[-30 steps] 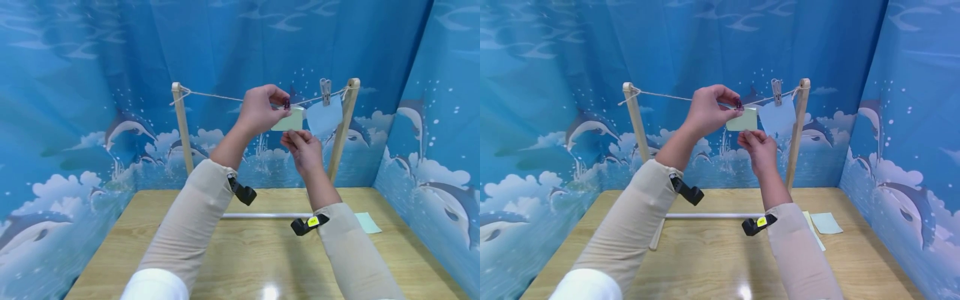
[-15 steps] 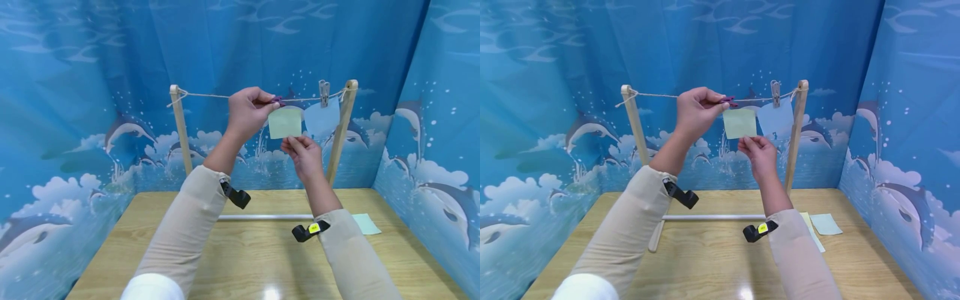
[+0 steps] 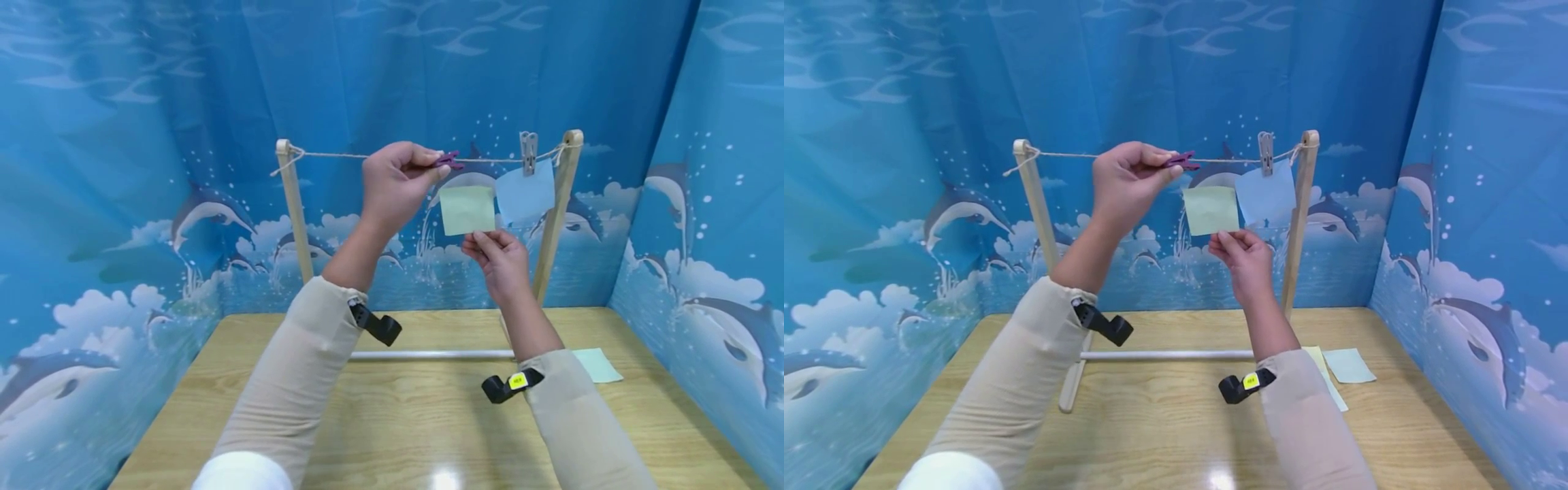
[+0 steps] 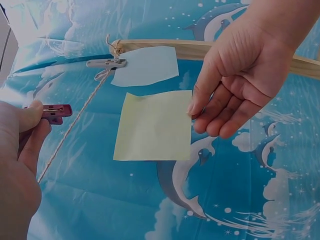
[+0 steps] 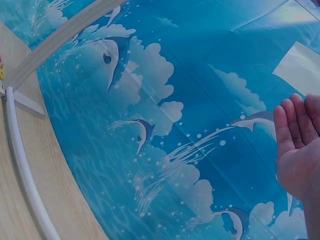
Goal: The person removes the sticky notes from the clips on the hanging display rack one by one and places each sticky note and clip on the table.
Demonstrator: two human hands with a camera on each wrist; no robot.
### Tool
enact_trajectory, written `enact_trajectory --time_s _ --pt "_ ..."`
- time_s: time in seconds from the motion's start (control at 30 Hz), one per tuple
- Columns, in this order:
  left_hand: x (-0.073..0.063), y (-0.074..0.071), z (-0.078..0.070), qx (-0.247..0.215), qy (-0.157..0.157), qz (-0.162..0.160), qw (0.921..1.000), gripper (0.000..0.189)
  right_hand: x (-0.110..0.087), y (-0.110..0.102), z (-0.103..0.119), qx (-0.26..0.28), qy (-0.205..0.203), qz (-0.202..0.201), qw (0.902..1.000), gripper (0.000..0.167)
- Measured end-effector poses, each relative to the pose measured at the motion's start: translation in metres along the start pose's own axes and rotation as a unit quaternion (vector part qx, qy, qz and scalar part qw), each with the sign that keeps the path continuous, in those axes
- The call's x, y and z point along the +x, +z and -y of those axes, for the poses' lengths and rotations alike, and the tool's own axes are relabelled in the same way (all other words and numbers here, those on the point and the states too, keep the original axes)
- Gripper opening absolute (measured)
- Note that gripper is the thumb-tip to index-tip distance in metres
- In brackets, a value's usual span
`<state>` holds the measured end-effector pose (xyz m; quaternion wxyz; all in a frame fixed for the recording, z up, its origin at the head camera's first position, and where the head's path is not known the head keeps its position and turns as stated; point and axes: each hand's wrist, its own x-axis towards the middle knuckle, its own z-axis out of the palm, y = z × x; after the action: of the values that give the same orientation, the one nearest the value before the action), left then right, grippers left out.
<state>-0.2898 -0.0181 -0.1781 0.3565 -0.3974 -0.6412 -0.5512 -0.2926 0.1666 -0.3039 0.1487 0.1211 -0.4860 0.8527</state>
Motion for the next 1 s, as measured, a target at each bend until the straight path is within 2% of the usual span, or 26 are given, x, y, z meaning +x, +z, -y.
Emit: enact_trajectory --time_s 0.27,0.6,0.8,1.0 --pt "-0.006 -0.005 -0.004 -0.023 -0.001 -0.003 0.9997 0.011 -0.006 -0.001 -0.001 -0.014 0.016 -0.012 0.9997 0.010" --pt "-0.022 -0.017 -0.002 -0.049 -0.017 -0.014 0.9986 0.011 -0.018 -0.004 -0.002 -0.020 0.001 0.019 0.9996 0.010" --pt "-0.031 -0.024 0.001 -0.077 -0.043 -0.019 0.9959 0.011 -0.026 -0.006 -0.001 -0.029 0.000 0.019 0.9994 0.012" --pt "-0.039 -0.030 0.002 -0.085 -0.077 -0.026 0.9930 0.014 -0.033 -0.007 0.001 -0.033 -0.004 0.025 0.9991 0.011"
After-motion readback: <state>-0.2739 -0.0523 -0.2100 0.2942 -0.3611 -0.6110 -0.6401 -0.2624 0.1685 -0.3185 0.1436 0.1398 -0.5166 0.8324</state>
